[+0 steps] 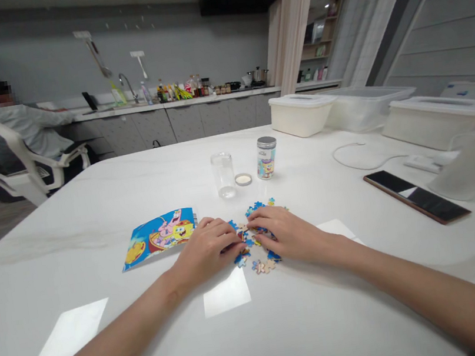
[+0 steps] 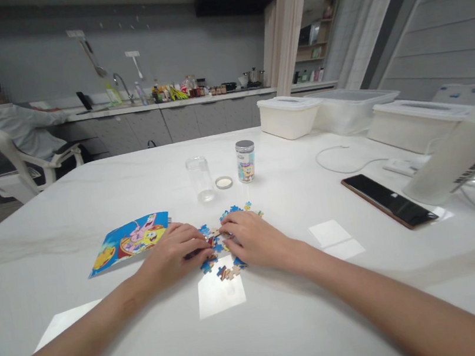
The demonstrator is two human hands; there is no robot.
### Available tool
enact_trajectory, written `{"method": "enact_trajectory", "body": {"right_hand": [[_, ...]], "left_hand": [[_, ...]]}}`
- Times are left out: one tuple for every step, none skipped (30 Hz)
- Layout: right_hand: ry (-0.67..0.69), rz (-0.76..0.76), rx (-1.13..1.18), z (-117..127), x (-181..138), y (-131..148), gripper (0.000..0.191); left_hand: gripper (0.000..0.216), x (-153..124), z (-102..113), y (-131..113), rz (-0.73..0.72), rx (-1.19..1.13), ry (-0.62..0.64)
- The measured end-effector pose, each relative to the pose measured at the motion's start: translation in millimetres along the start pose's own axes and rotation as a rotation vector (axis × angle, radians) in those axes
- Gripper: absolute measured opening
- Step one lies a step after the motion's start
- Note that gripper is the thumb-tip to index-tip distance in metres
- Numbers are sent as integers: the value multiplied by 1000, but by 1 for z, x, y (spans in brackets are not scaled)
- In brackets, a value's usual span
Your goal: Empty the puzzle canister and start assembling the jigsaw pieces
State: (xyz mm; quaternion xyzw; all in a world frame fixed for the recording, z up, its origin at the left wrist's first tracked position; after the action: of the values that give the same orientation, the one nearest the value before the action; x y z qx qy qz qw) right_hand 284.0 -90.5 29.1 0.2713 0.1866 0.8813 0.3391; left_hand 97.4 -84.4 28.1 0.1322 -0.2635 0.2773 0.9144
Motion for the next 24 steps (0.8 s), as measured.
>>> {"method": "enact_trajectory", "body": {"right_hand": [[3,10,-4,0,0,0,23],[9,26,-6,0,-1,1,24],[18,44,-9,-1,-1,2,24],[30,63,-11,-1,-1,3,25],[43,77,-14,-2,-1,4,25],[52,83,-13,-2,-1,5,25],[55,80,-8,-2,-1,6,24],[55,71,0,-2,-1,6,24],[52,59,11,-1,-1,7,23],[51,48,20,-1,0,7,22],[53,40,26,0,0,8,19],[57,37,29,1,1,8,17],[64,38,27,1,1,8,14],[67,43,22,1,1,9,13],[65,50,15,1,0,9,13],[58,57,8,1,0,9,15],[48,63,1,1,0,8,16],[39,66,-3,1,0,8,19],[30,64,-4,1,0,7,20],[24,53,-1,1,0,6,21],[19,36,4,0,0,5,21],[14,17,11,0,0,4,21],[9,1,18,0,0,3,21],[3,-10,22,0,1,2,21]], "left_hand": [[22,1,0,-1,4,-3,13],[22,1,1,-2,11,-4,24],[22,1,1,-3,19,-3,32],[21,1,1,-3,27,1,39],[20,1,1,-3,34,4,44],[19,1,0,-3,41,8,50],[19,1,0,-3,43,11,54],[18,1,0,-3,40,11,58],[18,1,-1,-3,35,9,64],[18,1,-1,-3,30,6,69],[17,1,-1,-3,27,2,72],[17,1,-1,-3,27,-1,76],[17,1,-1,-3,29,-3,80],[17,1,-1,-3,32,-4,85],[18,1,-1,-3,33,-2,88],[18,1,-1,-3,32,-1,89],[19,1,-2,-3,30,1,91],[19,1,-2,-3,31,1,94],[19,1,-2,-3,32,1,97],[19,0,-2,-2,37,0,100],[19,0,-3,-2,43,-1,103],[19,0,-3,-2,47,-2,107],[20,0,-3,-2,49,-2,111],[20,0,-4,-2,49,-3,114]]}}
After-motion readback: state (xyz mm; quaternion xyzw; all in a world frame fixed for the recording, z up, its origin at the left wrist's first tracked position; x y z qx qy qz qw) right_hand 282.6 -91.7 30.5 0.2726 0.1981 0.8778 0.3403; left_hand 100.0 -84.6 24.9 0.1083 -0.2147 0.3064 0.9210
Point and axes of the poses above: each hand's wrist, its own x-axis towards the middle knuckle, its own z-axis out of the back of the hand, y = z × x, the point moved 3 cm from there along x, towards the middle knuckle, and after that the axes turned 14 degrees about x, right-handed, at the moved point
